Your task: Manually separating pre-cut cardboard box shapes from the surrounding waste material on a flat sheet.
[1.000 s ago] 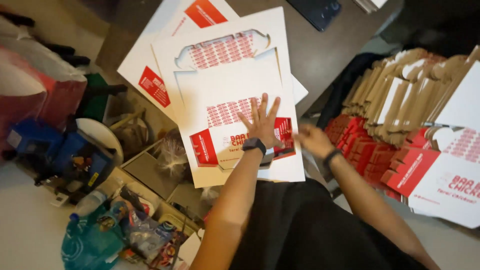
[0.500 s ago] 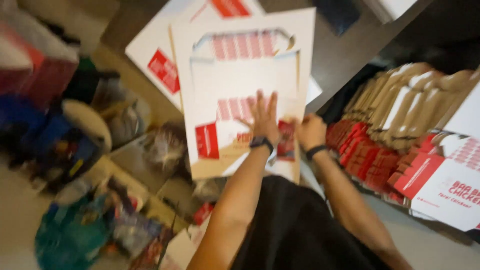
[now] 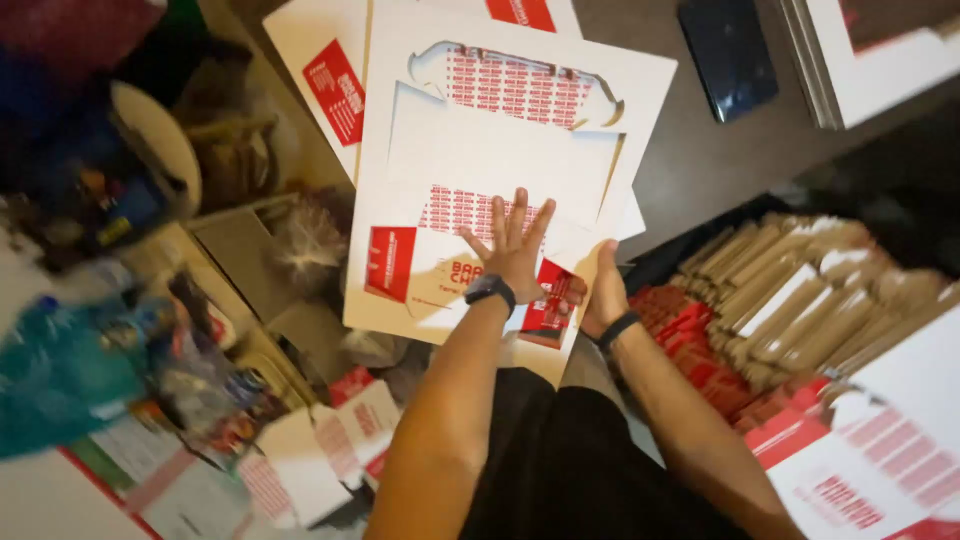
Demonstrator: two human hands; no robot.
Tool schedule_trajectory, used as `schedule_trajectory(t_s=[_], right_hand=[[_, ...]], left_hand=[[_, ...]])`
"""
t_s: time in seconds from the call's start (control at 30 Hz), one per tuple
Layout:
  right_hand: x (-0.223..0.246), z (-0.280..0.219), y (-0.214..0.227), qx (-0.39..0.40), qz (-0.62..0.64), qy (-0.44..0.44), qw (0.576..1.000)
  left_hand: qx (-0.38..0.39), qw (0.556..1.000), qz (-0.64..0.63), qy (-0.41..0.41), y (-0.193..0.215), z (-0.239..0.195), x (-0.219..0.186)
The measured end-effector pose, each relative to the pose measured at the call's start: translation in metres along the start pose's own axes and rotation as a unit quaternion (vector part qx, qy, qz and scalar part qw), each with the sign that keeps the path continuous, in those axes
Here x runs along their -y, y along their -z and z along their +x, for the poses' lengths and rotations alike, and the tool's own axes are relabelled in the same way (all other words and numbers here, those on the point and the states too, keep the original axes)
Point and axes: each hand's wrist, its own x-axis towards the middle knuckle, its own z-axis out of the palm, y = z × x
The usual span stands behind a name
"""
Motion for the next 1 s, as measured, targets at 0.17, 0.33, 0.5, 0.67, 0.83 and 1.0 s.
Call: schedule_trajectory(t_s=[0.17, 0.33, 0.5, 0.67, 0.83, 1.0], right_hand=[[0.023, -0.038, -0.004, 0.092, -0.031, -0.064, 0.993], [0.024, -0.029, 0.004, 0.153, -0.041, -0.063, 0.985], [0.031, -0.039, -0.004, 0.165, -0.02, -0.074, 0.983], [0.012, 0.005, 0.018, 0.154, -0.022, -0.08, 0.985], [0.011, 0.012, 0.029, 0.193, 0.018, -0.1, 0.976], [-0.006, 0.056, 0.064, 0.278, 0.037, -0.124, 0.952]], left_hand=[[-0.009, 1.0, -0.007, -0.008, -0.004, -0.003, 0.0], [0.021, 1.0, -0.001, 0.0, -0.004, -0.001, 0.004], [0.041, 0.999, -0.015, -0.002, 0.011, -0.007, 0.002], [0.036, 0.999, -0.033, -0.011, 0.013, -0.007, 0.004], [0.046, 0.998, -0.034, -0.017, 0.02, -0.009, 0.001], [0.053, 0.998, -0.032, -0.018, 0.017, -0.006, 0.002]])
